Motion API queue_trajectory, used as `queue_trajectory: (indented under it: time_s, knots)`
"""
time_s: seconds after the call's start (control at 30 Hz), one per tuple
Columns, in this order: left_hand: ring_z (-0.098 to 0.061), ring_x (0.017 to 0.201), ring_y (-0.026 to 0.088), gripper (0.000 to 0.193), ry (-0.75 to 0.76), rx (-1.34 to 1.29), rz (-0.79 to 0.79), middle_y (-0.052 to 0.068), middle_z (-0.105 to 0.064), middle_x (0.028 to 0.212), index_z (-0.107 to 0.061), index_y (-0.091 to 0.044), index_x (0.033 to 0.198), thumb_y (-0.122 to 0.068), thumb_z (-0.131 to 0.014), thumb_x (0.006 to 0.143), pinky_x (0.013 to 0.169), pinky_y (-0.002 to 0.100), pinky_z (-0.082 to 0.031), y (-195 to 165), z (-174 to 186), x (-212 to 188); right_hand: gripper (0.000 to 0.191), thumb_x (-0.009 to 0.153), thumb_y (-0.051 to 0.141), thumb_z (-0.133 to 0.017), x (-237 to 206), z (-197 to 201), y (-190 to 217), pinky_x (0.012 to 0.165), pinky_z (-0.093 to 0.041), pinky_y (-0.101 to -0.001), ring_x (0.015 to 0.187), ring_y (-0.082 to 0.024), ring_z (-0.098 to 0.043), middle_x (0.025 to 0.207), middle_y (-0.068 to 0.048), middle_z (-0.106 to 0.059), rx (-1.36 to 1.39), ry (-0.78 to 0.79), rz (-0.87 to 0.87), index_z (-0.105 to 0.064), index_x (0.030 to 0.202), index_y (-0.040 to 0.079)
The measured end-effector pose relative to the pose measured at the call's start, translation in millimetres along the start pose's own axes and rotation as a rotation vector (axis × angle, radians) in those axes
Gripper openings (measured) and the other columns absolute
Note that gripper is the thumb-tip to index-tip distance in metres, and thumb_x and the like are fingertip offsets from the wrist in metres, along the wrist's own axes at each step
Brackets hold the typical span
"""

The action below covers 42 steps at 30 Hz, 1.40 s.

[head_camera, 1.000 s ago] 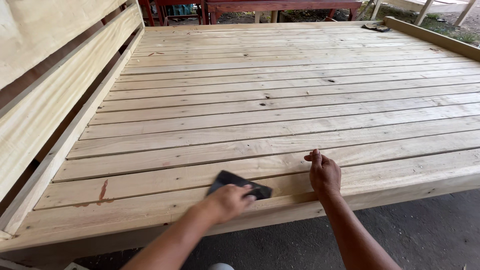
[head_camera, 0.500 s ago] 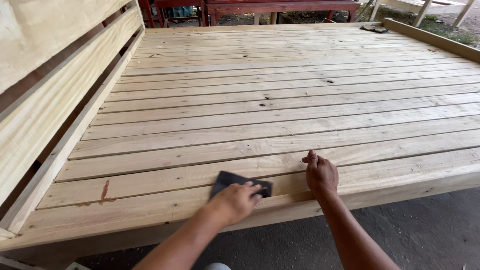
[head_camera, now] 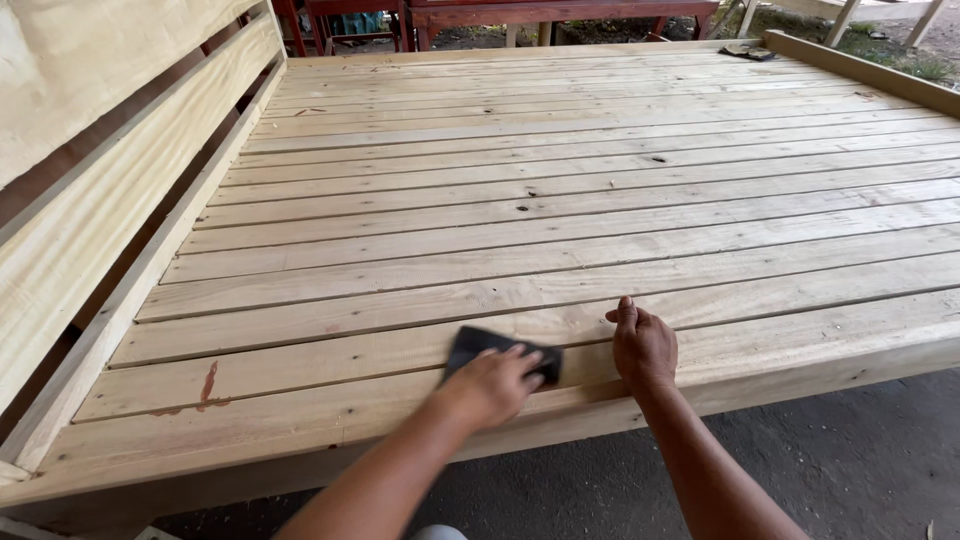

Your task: The person sands the slatted surface of a large wooden bench or bed frame by hand, rubbing a sheet of sandpaper back and forth across the planks. They work across different sections of the frame, moving from the middle boards toward the edges and then sanding the front rail and corner areas.

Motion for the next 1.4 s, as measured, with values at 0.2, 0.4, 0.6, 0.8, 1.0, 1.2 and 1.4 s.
queue_trajectory:
  time_s: [0.2,0.4,0.6,0.8,1.0,1.2,1.4]
  knots:
    - [-0.024,0.154,0.035,0.059,0.033,-0.023,0.106,0.004,-0.024,0.169,-0.033,-0.028,0.159,-0.050,-0.032,0.104,0.126,0.048,-0.021,45,-2,-38,0.063,0.107,0.056,-0.031,-1,-3,2,0.091,-0.052,-0.0459,0.097,-0.030,-0.070,0.096,-0.010,-0.078,0.000,0.048,-0.006,-0.082,0.106,0.018]
    - [-0.039,0.149,0.033,0.058,-0.160,-0.036,0.061,0.010,-0.035,0.165,-0.036,-0.015,0.157,-0.045,-0.028,0.108,0.124,0.047,-0.029,2,-2,36,0.064,0.107,0.056,-0.030,1,-4,1,0.092,-0.052,-0.0460,0.098,-0.031,-0.070,0.094,-0.010,-0.078,-0.062,0.044,0.020,-0.082,0.106,0.019]
    - [-0.036,0.147,0.039,0.061,-0.089,-0.030,-0.033,0.016,-0.035,0.163,-0.042,-0.015,0.155,-0.050,-0.040,0.104,0.123,0.046,-0.030,46,-7,3,0.062,0.108,0.053,-0.033,-1,-1,-3,0.093,-0.053,-0.0444,0.097,-0.029,-0.072,0.094,-0.011,-0.079,0.052,-0.026,0.031,-0.082,0.105,0.015]
    - [-0.058,0.137,0.034,0.069,0.103,-0.139,0.025,0.021,-0.038,0.158,-0.036,-0.019,0.159,-0.054,-0.042,0.100,0.120,0.042,-0.041,66,4,-16,0.062,0.110,0.049,-0.036,-5,1,-4,0.098,-0.052,-0.0398,0.109,-0.023,-0.072,0.107,-0.009,-0.079,0.303,-0.116,0.077,-0.081,0.100,0.009]
    - [-0.019,0.154,0.039,0.065,0.124,0.097,-0.231,0.008,-0.020,0.171,-0.036,-0.017,0.157,-0.056,-0.033,0.105,0.126,0.049,-0.019,-35,-17,52,0.059,0.109,0.047,-0.039,-6,4,-4,0.098,-0.053,-0.0414,0.108,-0.025,-0.072,0.109,-0.009,-0.079,0.311,-0.135,0.063,-0.081,0.099,0.007]
    - [-0.043,0.145,0.041,0.069,0.036,-0.041,-0.178,0.028,-0.035,0.159,-0.035,-0.024,0.159,-0.060,-0.042,0.101,0.123,0.045,-0.034,38,-5,8,0.060,0.110,0.048,-0.038,-6,8,-2,0.101,-0.053,-0.0400,0.110,-0.023,-0.073,0.107,-0.010,-0.079,0.340,-0.119,0.066,-0.081,0.100,0.007]
    - [-0.036,0.151,0.037,0.065,0.024,0.009,-0.148,0.015,-0.051,0.153,-0.045,-0.026,0.154,-0.059,-0.044,0.098,0.124,0.044,-0.031,99,0,-18,0.062,0.109,0.049,-0.036,-3,7,-3,0.103,-0.052,-0.0399,0.109,-0.022,-0.073,0.106,-0.009,-0.080,0.420,-0.108,0.066,-0.081,0.099,0.007]
Point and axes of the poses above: each hand's wrist, its own x-axis towards the middle knuckle, its own z-axis out of the back of the hand, y = z × x, the point moved 1 cm from there along x, towards the middle knuckle
